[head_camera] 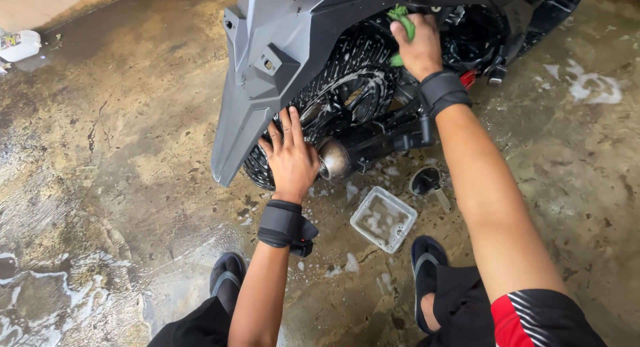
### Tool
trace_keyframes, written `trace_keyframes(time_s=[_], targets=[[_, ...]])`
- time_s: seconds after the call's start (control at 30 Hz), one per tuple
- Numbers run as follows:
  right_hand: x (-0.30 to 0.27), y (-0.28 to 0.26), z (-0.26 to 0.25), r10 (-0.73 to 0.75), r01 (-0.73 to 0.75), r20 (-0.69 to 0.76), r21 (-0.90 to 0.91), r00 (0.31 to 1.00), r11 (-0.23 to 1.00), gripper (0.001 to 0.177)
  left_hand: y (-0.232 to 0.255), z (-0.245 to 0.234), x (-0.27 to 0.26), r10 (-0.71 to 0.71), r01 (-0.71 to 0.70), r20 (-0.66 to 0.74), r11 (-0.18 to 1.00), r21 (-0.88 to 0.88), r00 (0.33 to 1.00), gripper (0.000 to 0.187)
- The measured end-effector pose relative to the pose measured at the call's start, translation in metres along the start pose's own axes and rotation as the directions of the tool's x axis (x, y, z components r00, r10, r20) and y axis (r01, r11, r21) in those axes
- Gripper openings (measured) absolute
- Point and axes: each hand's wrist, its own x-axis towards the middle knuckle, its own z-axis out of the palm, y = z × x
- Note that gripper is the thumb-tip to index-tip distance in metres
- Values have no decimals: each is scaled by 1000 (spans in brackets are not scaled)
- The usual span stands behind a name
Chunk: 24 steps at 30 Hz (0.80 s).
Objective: The person cleans a motorcycle by wiping its rear wheel and engine components with a cloth dipped in soapy water, holding the motorcycle steady with the other hand while wiping.
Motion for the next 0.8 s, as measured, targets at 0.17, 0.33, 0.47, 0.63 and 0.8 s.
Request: trace_keyframes(time_s=[0.17, 0.33, 0.47, 0.63, 0.8], targets=[[-34, -8, 19, -23, 85, -262, 229, 965, 970, 35, -2, 1, -2, 3, -3, -8, 1000, -2, 1000, 86], [-60, -32, 18, -286, 347, -322, 150, 903, 926, 37, -2, -2, -3, -1, 1, 3, 1000, -25, 1000, 90], [-64, -45, 27, -387, 421, -189, 197, 903, 886, 43, -2, 0, -5, -4, 4, 2, 1000, -18, 1000, 90], [-50, -66, 11, -204, 202, -18, 276, 979, 940, 46, 0, -1, -2, -7, 7, -2, 1000, -10, 1000, 90], [-43, -47, 5, -126, 107, 67, 241, 990, 965, 44, 5, 4, 6, -9, 9, 9, 1000, 5, 1000, 87]])
